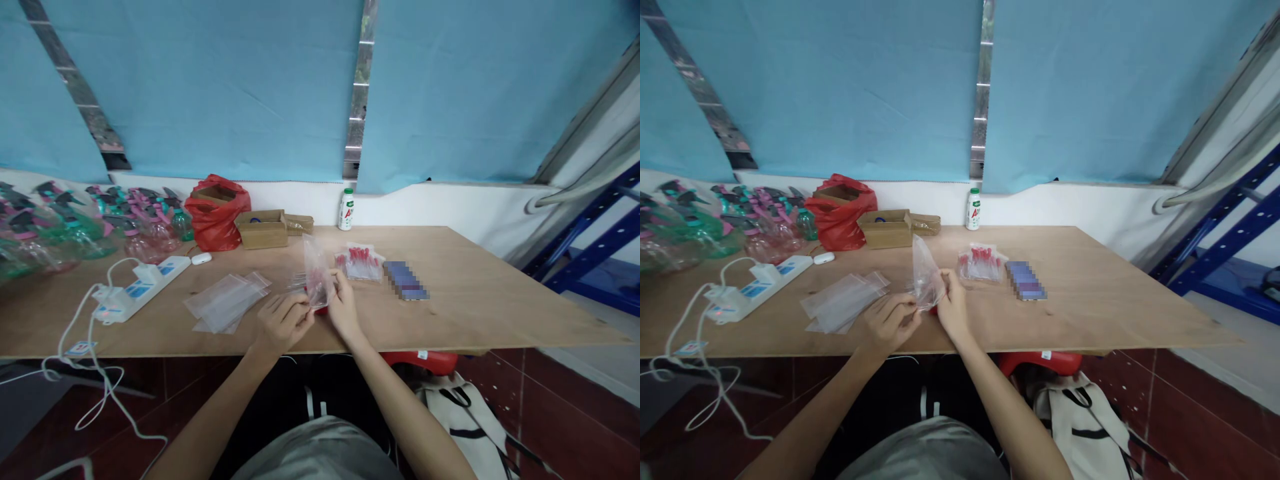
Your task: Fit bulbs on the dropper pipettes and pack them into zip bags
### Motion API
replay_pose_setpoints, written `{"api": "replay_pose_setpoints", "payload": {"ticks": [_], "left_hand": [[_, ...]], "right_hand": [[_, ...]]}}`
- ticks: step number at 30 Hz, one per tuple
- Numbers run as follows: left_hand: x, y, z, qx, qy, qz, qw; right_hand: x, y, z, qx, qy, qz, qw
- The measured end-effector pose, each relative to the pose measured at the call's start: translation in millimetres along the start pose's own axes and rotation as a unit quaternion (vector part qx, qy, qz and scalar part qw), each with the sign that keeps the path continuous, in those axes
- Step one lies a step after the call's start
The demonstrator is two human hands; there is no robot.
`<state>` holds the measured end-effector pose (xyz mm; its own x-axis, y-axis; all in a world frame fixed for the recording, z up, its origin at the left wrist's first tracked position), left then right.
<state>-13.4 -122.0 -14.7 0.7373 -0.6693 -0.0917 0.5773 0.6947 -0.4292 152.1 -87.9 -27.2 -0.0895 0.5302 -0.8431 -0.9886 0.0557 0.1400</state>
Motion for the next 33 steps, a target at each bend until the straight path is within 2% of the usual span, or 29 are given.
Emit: {"api": "replay_pose_setpoints", "payload": {"ticks": [3, 5, 6, 8, 10, 12, 14, 17, 20, 23, 26, 29, 33], "left_hand": [[-8, 8, 0, -0.072, -0.109, -0.112, 0.985], [-14, 14, 1, -0.094, -0.210, -0.245, 0.942], [-17, 17, 0, -0.097, -0.262, -0.317, 0.906], [-19, 21, 0, -0.109, -0.346, -0.448, 0.817], [-17, 23, 1, -0.128, -0.395, -0.552, 0.723], [-16, 22, 5, -0.096, -0.422, -0.638, 0.636], [-17, 19, 9, -0.027, -0.455, -0.679, 0.576], [-20, 15, 13, 0.042, -0.510, -0.692, 0.508], [-22, 14, 12, 0.076, -0.541, -0.693, 0.470], [-23, 13, 11, 0.109, -0.548, -0.686, 0.466], [-25, 13, 10, 0.137, -0.558, -0.681, 0.454], [-29, 14, 9, 0.159, -0.576, -0.682, 0.421], [-34, 19, 5, 0.148, -0.590, -0.693, 0.388]], "right_hand": [[-5, -2, -1, 0.025, -0.022, -0.021, 0.999], [-10, -4, -3, 0.029, -0.043, -0.058, 0.997], [-12, -4, -4, 0.022, -0.055, -0.077, 0.995], [-14, -2, -6, -0.005, -0.078, -0.110, 0.991], [-16, 2, -7, -0.040, -0.099, -0.132, 0.985], [-16, 6, -9, -0.064, -0.111, -0.144, 0.981], [-16, 10, -10, -0.080, -0.103, -0.141, 0.981], [-14, 15, -11, -0.097, -0.068, -0.110, 0.987], [-10, 18, -11, -0.078, -0.042, -0.078, 0.993], [-6, 19, -10, -0.060, -0.028, -0.054, 0.996], [-6, 19, -8, -0.069, -0.020, -0.048, 0.996], [-10, 16, -6, -0.087, -0.020, -0.066, 0.994], [-17, 11, -7, -0.080, -0.059, -0.131, 0.986]]}}
Point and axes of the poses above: each hand's wrist, its own z-axis towards the middle knuckle, its own y-axis out of the palm, x = y × z, the point moved 3 cm from there along z, towards the middle knuckle, and after that the axes turned 12 degrees about z, right-handed, at the moved point
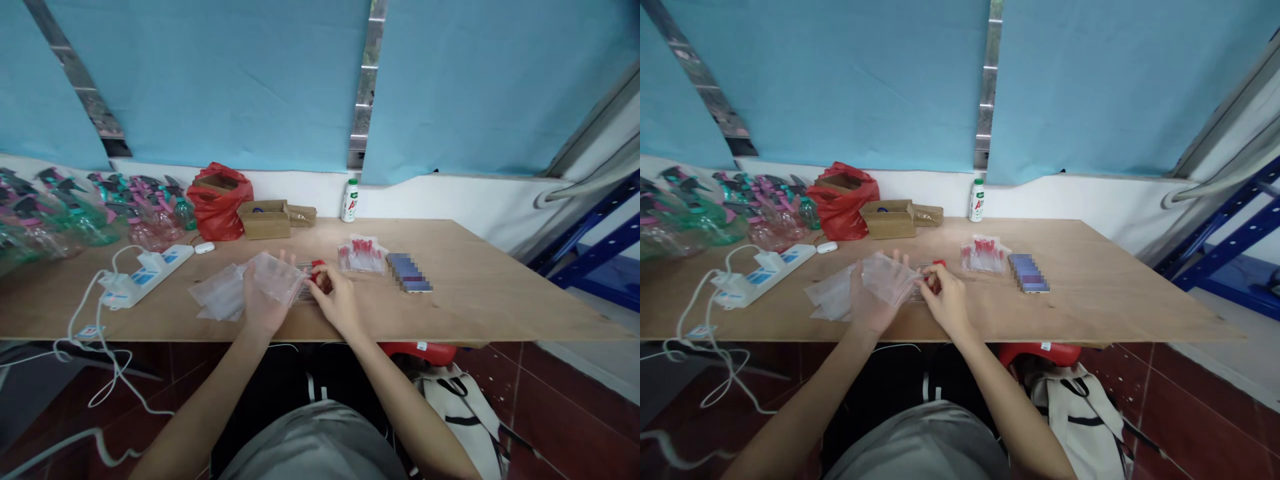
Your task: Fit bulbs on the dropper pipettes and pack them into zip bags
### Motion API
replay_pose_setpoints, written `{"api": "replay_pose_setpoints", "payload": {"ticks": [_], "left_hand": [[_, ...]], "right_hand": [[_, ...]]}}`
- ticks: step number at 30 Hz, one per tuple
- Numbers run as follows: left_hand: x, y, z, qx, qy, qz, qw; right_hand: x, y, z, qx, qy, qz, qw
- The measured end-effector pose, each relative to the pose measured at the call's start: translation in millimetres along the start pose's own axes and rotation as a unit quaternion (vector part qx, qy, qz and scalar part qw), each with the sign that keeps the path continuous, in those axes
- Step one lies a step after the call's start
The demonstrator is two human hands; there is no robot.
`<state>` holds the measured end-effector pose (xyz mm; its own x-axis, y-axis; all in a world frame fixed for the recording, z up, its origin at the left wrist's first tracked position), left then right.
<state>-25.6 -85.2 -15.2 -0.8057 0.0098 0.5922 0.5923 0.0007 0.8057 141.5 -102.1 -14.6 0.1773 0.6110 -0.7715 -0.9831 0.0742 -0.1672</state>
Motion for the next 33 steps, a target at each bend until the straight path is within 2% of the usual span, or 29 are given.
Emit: {"api": "replay_pose_setpoints", "payload": {"ticks": [3, 7, 11, 17, 23, 27, 33], "left_hand": [[-4, -5, 2, 0.001, -0.016, -0.001, 1.000], [-6, -5, 2, -0.004, -0.018, 0.006, 1.000], [-10, -1, 0, 0.008, -0.035, 0.014, 0.999], [-17, 4, -5, 0.008, -0.050, 0.020, 0.999], [-9, -2, 2, 0.057, -0.048, -0.012, 0.997], [6, -11, 12, 0.066, -0.019, -0.057, 0.996], [13, -22, 25, 0.095, 0.006, -0.084, 0.992]], "right_hand": [[-4, 0, -4, 0.008, -0.060, -0.083, 0.995], [-8, 6, -10, -0.018, -0.125, -0.190, 0.974], [-9, 12, -12, -0.060, -0.154, -0.208, 0.964], [-4, 15, -15, -0.050, -0.133, -0.162, 0.977], [-5, 10, -9, -0.061, -0.106, -0.069, 0.990], [-1, -8, 1, -0.053, -0.067, -0.121, 0.989], [30, -31, 11, -0.088, 0.004, -0.198, 0.976]]}}
Point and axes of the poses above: each hand's wrist, its own z-axis towards the middle knuckle, its own y-axis out of the palm, x = y × z, the point moved 3 cm from there along z, towards the middle knuckle, and after that the axes turned 12 degrees about z, right-handed, at the moved point
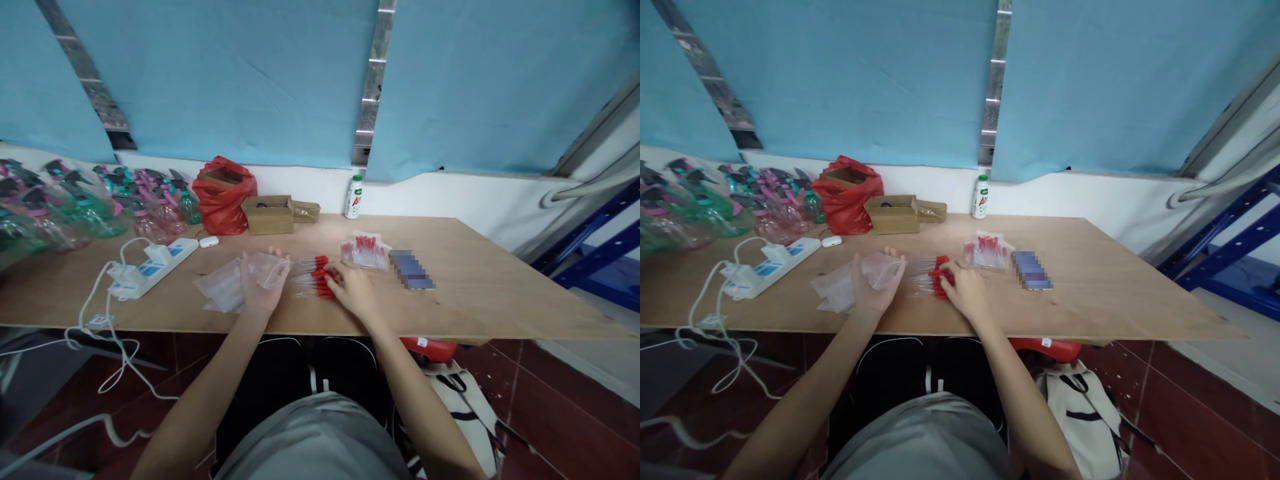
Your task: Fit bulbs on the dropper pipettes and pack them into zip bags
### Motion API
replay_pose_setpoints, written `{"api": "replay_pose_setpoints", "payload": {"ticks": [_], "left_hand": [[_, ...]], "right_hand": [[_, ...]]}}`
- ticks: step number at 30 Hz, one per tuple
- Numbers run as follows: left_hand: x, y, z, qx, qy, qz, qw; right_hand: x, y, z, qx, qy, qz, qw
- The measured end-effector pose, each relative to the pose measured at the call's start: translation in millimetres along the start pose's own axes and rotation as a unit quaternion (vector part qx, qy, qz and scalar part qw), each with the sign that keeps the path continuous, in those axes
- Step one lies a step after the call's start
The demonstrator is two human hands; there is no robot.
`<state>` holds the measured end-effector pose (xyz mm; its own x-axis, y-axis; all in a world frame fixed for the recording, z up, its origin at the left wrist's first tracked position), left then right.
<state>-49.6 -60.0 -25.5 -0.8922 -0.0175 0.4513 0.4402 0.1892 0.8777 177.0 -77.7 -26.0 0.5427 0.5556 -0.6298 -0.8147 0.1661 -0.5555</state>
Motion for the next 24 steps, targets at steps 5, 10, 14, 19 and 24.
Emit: {"api": "replay_pose_setpoints", "payload": {"ticks": [5, 10, 14, 19, 24], "left_hand": [[-1, -1, 2, 0.005, 0.012, -0.002, 1.000], [-2, -3, 3, 0.004, 0.021, 0.006, 1.000], [-3, -6, 6, 0.008, 0.028, 0.016, 0.999], [-4, -11, 11, 0.001, 0.015, 0.026, 1.000], [-5, -10, 10, -0.003, 0.032, 0.034, 0.999]], "right_hand": [[13, 2, 0, -0.020, 0.016, 0.006, 1.000], [15, 6, 1, -0.001, 0.029, 0.010, 1.000], [17, 11, 3, 0.012, 0.028, 0.028, 0.999], [15, 12, 2, 0.023, 0.028, 0.027, 0.999], [13, 12, 0, 0.027, 0.053, -0.002, 0.998]]}}
Point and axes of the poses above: each hand's wrist, its own z-axis towards the middle knuckle, its own y-axis out of the palm, x = y × z, the point moved 3 cm from there along z, towards the middle knuckle, and after that the axes turned 12 degrees about z, right-handed, at the moved point
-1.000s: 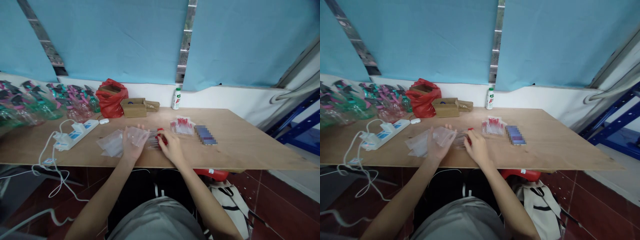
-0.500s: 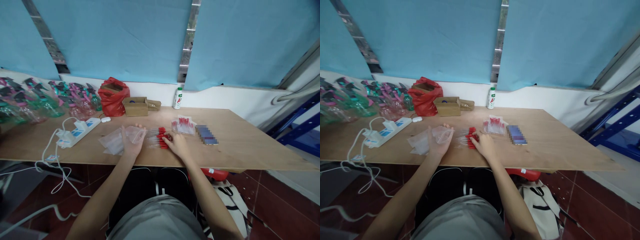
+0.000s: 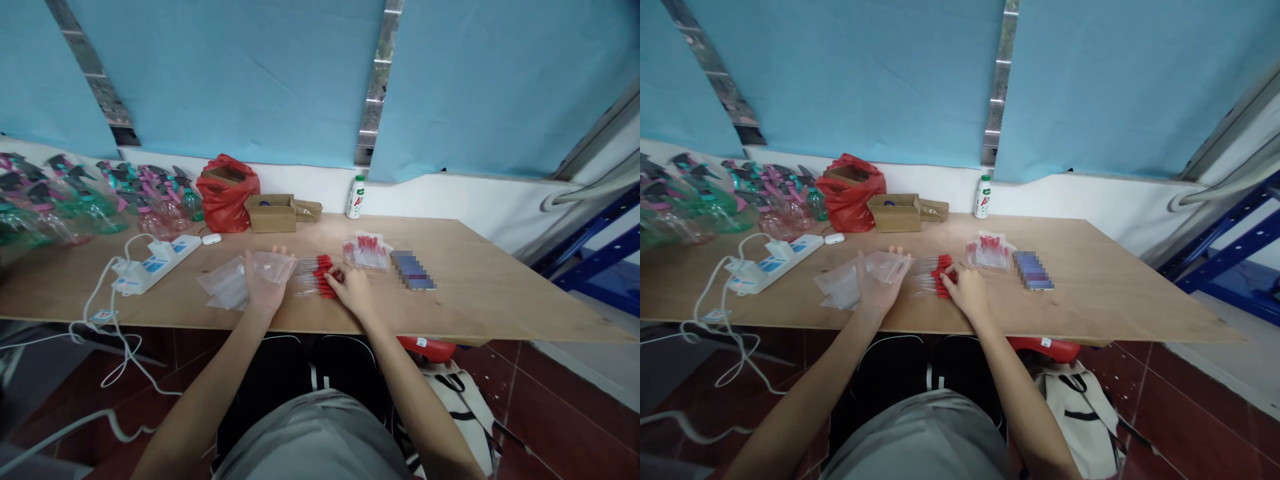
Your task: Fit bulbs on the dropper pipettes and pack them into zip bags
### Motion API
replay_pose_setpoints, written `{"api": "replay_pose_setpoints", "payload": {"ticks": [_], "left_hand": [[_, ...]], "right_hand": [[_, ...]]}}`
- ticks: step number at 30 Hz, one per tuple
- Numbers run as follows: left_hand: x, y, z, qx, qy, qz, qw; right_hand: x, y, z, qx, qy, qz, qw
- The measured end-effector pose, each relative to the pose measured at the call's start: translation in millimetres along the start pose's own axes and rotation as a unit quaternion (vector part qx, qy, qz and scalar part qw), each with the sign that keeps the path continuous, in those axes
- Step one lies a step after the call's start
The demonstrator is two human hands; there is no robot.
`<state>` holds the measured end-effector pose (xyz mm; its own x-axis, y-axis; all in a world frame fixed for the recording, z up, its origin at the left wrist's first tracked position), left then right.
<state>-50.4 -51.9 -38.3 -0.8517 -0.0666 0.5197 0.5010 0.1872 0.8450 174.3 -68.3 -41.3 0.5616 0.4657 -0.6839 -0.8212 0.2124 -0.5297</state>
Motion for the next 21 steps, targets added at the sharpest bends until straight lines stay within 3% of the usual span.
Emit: {"api": "replay_pose_setpoints", "payload": {"ticks": [8, 16, 21], "left_hand": [[0, 5, -4, 0.004, -0.008, 0.011, 1.000], [-2, -1, 2, -0.001, -0.013, -0.015, 1.000], [-2, -1, 2, 0.000, -0.012, -0.014, 1.000]], "right_hand": [[-1, -2, 2, 0.024, 0.005, 0.101, 0.995], [-9, -15, -2, 0.169, -0.019, 0.197, 0.966], [-20, -16, -6, 0.143, -0.063, 0.213, 0.965]]}}
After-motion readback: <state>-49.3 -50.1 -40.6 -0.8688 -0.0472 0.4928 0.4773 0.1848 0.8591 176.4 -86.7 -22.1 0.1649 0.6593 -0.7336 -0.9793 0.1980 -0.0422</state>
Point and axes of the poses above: each hand's wrist, its own z-axis towards the middle knuckle, its own y-axis out of the palm, x = y × z, the point moved 3 cm from there along z, towards the middle knuckle, and after that the axes turned 12 degrees about z, right-handed, at the moved point
